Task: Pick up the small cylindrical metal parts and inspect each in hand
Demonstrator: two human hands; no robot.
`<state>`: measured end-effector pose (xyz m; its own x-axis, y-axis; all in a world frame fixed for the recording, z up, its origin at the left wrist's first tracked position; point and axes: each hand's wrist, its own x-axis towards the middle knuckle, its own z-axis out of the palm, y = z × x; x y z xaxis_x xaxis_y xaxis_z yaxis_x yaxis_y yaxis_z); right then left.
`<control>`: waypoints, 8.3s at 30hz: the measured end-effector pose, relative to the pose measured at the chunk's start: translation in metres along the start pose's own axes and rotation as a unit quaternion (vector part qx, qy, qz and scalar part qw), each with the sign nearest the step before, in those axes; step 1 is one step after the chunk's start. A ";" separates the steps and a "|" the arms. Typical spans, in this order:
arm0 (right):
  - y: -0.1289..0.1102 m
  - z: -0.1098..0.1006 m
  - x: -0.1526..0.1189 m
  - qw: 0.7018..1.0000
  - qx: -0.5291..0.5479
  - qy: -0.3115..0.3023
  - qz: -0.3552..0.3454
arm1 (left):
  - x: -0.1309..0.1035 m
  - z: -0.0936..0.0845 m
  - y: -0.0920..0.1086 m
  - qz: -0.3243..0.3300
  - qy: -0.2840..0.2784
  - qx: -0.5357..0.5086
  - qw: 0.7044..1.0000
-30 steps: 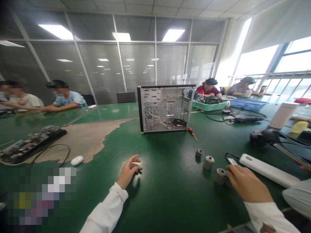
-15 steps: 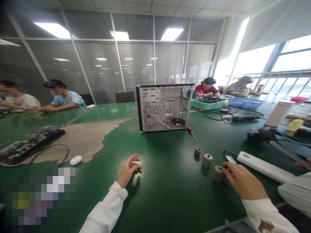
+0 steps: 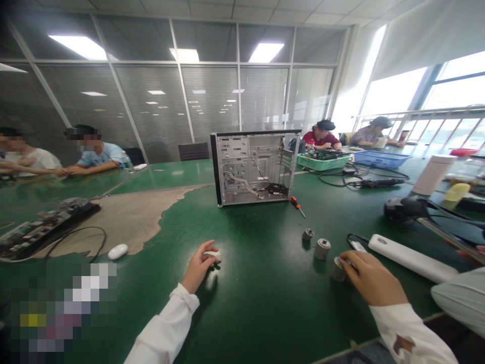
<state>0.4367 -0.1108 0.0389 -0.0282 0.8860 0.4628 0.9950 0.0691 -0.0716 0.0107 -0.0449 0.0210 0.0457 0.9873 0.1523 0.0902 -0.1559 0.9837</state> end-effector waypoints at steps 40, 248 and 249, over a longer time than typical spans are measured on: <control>-0.279 0.033 0.076 0.932 0.244 -0.088 -0.252 | -0.006 0.002 0.010 0.036 0.003 0.011 0.999; -0.238 0.109 0.081 0.662 0.723 -0.191 0.045 | -0.033 0.012 0.048 0.113 0.051 0.014 0.992; -0.238 0.109 0.081 0.661 0.724 -0.192 0.045 | -0.032 0.013 0.044 0.121 0.063 0.035 0.990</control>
<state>0.1869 -0.0053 -0.0032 -0.2744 0.9482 0.1601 -0.1317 0.1279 -0.9830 0.0264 -0.0833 0.0581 -0.0496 0.9162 0.3977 0.1599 -0.3858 0.9086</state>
